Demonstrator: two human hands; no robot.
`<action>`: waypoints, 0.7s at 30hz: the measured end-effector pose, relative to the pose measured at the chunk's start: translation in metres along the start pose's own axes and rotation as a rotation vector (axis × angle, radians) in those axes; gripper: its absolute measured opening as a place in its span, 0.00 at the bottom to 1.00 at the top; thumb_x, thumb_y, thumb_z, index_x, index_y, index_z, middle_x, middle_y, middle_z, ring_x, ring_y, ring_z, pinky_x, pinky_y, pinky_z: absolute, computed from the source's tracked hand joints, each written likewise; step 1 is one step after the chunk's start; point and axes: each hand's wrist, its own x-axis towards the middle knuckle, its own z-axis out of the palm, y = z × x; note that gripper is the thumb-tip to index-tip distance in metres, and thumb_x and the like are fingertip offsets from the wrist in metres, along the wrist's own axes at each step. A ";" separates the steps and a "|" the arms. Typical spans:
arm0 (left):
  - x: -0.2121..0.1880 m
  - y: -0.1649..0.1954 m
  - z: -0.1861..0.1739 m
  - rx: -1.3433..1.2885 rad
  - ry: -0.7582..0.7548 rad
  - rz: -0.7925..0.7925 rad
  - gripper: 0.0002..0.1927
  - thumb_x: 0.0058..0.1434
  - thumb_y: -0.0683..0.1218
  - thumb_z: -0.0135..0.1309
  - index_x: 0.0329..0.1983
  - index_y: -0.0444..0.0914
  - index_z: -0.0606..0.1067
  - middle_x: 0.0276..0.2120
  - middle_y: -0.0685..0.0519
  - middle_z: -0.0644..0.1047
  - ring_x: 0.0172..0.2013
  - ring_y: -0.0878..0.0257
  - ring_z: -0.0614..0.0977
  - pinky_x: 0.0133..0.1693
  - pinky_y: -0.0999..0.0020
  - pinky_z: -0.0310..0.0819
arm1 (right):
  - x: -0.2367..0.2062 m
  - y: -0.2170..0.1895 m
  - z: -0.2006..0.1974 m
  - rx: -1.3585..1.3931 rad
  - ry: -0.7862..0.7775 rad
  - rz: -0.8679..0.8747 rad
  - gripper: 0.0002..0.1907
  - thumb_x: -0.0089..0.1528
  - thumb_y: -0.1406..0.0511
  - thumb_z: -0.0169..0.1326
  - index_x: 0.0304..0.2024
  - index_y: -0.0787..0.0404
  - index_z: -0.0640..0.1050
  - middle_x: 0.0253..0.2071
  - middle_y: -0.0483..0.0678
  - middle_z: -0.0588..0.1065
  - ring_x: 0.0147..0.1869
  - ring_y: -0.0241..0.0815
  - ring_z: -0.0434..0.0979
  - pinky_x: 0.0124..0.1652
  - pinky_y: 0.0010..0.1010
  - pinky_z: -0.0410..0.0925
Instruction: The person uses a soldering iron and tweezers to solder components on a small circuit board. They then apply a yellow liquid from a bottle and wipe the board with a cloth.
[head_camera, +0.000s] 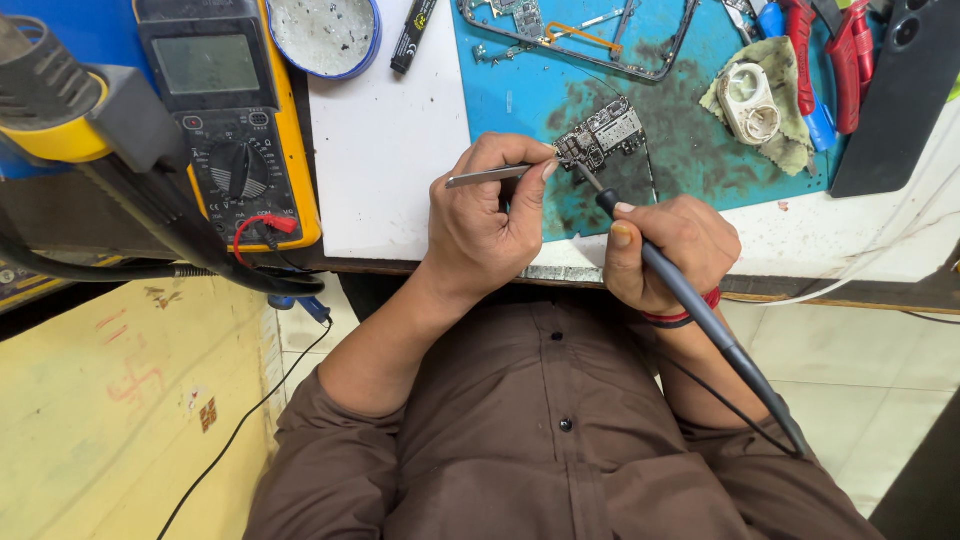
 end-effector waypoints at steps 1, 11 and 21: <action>0.000 0.000 0.000 -0.004 0.000 -0.005 0.05 0.71 0.37 0.58 0.47 0.36 0.74 0.40 0.51 0.80 0.33 0.67 0.84 0.32 0.75 0.77 | 0.000 0.000 0.000 0.004 -0.002 0.001 0.09 0.72 0.64 0.57 0.42 0.63 0.74 0.28 0.50 0.75 0.28 0.49 0.74 0.27 0.35 0.63; 0.000 0.000 0.000 -0.015 0.001 -0.021 0.05 0.71 0.37 0.58 0.47 0.35 0.74 0.40 0.51 0.81 0.32 0.67 0.84 0.33 0.74 0.78 | 0.001 0.001 0.000 0.030 -0.005 -0.006 0.08 0.71 0.65 0.57 0.40 0.63 0.75 0.28 0.50 0.75 0.27 0.49 0.74 0.27 0.35 0.64; 0.000 -0.001 0.000 -0.017 -0.008 -0.012 0.05 0.71 0.37 0.58 0.46 0.35 0.74 0.39 0.52 0.81 0.31 0.68 0.83 0.32 0.75 0.77 | 0.001 0.000 0.000 0.032 -0.015 -0.027 0.08 0.71 0.64 0.57 0.41 0.63 0.75 0.28 0.50 0.76 0.28 0.50 0.75 0.28 0.35 0.65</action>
